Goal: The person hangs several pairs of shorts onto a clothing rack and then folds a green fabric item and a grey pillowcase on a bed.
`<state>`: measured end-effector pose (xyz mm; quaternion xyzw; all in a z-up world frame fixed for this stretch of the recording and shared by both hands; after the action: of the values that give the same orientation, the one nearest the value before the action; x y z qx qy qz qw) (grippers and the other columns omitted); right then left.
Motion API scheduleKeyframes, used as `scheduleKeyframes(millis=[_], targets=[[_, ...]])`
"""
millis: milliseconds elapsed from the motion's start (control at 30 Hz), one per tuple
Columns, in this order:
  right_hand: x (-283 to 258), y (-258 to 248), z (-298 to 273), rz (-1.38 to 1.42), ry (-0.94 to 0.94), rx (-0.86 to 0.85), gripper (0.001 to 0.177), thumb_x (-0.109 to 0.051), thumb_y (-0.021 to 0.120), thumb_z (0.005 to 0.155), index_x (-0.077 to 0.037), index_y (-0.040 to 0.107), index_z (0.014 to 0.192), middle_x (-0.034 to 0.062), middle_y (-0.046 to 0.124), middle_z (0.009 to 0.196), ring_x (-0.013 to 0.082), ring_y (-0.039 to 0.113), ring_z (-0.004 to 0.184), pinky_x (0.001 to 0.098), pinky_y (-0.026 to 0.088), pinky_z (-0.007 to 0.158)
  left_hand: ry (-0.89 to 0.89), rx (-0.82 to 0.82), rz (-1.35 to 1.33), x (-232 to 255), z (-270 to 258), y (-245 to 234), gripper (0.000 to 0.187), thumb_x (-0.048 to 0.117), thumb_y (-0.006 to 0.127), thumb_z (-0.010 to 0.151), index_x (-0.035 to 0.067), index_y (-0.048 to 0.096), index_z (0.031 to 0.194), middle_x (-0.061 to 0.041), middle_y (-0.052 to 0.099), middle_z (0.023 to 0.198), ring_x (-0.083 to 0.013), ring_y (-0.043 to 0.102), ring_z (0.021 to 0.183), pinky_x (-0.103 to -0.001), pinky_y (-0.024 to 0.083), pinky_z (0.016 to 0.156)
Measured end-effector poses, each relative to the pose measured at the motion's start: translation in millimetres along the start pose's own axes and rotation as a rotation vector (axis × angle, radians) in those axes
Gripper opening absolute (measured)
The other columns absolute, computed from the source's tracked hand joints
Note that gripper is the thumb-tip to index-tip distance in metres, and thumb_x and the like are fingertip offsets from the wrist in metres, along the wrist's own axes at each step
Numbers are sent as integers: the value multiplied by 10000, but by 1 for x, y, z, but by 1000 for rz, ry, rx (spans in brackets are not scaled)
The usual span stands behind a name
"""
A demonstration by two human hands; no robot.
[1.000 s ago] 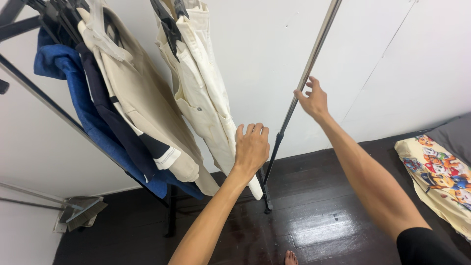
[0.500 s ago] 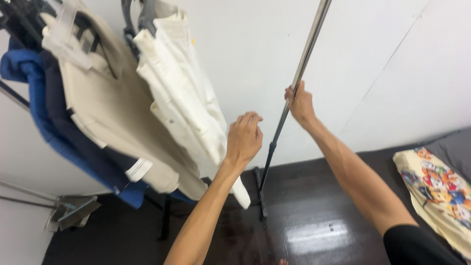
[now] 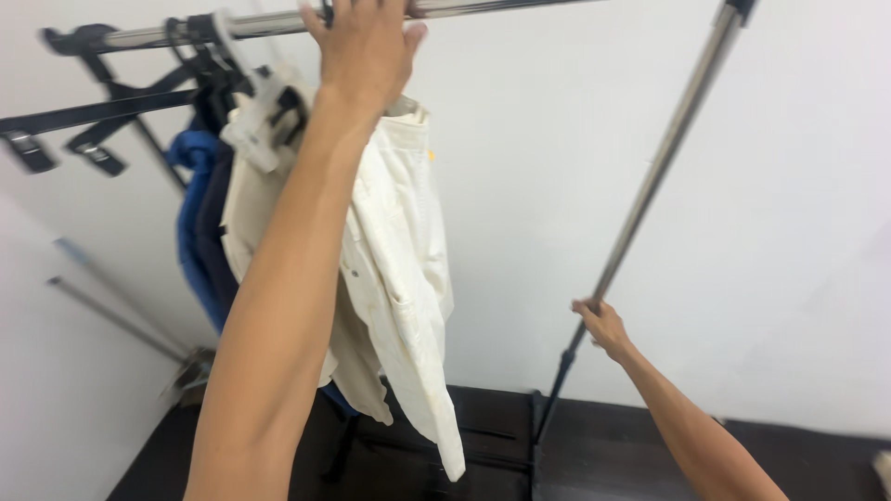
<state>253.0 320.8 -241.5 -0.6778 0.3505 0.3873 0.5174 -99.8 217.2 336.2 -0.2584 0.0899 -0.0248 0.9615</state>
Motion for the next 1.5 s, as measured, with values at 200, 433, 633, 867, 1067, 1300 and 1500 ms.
scheduleKeyframes(millis=[200, 433, 633, 867, 1067, 1300, 1500], targets=[[59, 10, 13, -219, 236, -41, 372, -413, 667, 864, -166, 787, 1115, 127, 734, 887, 310, 718, 794, 468, 639, 718, -175, -133, -55, -28, 5, 1, 253, 237, 704, 931, 115, 726, 1151, -134, 698, 1096, -352, 658, 1079, -670, 439, 977], [69, 3, 14, -233, 252, 19, 338, -381, 657, 888, -128, 828, 1033, 124, 762, 733, 238, 749, 732, 422, 605, 699, -611, -713, 339, -14, -54, -25, 398, 362, 723, 853, 23, 744, 1061, -187, 724, 1115, -355, 722, 1034, -460, 589, 836], [66, -4, 13, -252, 156, 80, 308, -337, 676, 896, -120, 827, 1054, 119, 774, 762, 247, 741, 766, 388, 587, 743, -642, -587, 115, 14, -63, -19, 248, 79, 674, 836, -23, 708, 1059, -245, 691, 1121, -409, 668, 1090, -485, 546, 920], [63, -9, 19, -195, 99, -27, 406, -291, 714, 858, -44, 713, 1180, 139, 784, 894, 265, 784, 825, 405, 624, 809, -519, -542, -184, 154, -24, 7, 208, 146, 719, 824, 17, 736, 986, -206, 719, 1072, -372, 702, 1048, -461, 564, 924], [64, -5, 15, -344, 110, -139, 601, -351, 759, 892, 44, 546, 1292, 214, 738, 1044, 322, 726, 1019, 412, 586, 910, -518, -676, -112, 169, -15, -15, 419, 427, 788, 782, 49, 725, 952, -138, 743, 960, -312, 732, 937, -442, 585, 810], [59, -21, -1, -115, -95, 101, 705, -316, 813, 809, 1, 469, 1337, 217, 635, 1283, 345, 654, 1103, 417, 511, 944, -672, -744, -234, 146, -37, -20, 762, 758, 636, 752, 43, 729, 998, -147, 788, 917, -307, 792, 884, -433, 609, 803], [8, -5, -20, -204, -84, 130, 583, -330, 741, 854, 1, 541, 1290, 195, 760, 1109, 339, 765, 950, 405, 598, 854, -728, -540, -447, 51, -61, 7, 797, 782, 389, 930, 97, 735, 1147, -190, 764, 1025, -313, 717, 1013, -498, 510, 885]])
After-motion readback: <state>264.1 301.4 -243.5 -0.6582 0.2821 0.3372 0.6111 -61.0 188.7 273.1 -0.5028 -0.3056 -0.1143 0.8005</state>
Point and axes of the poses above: each hand's wrist, its own z-axis towards the middle knuckle, its own y-axis out of the palm, x = y × z, the point moved 7 cm from there along z, towards the middle knuckle
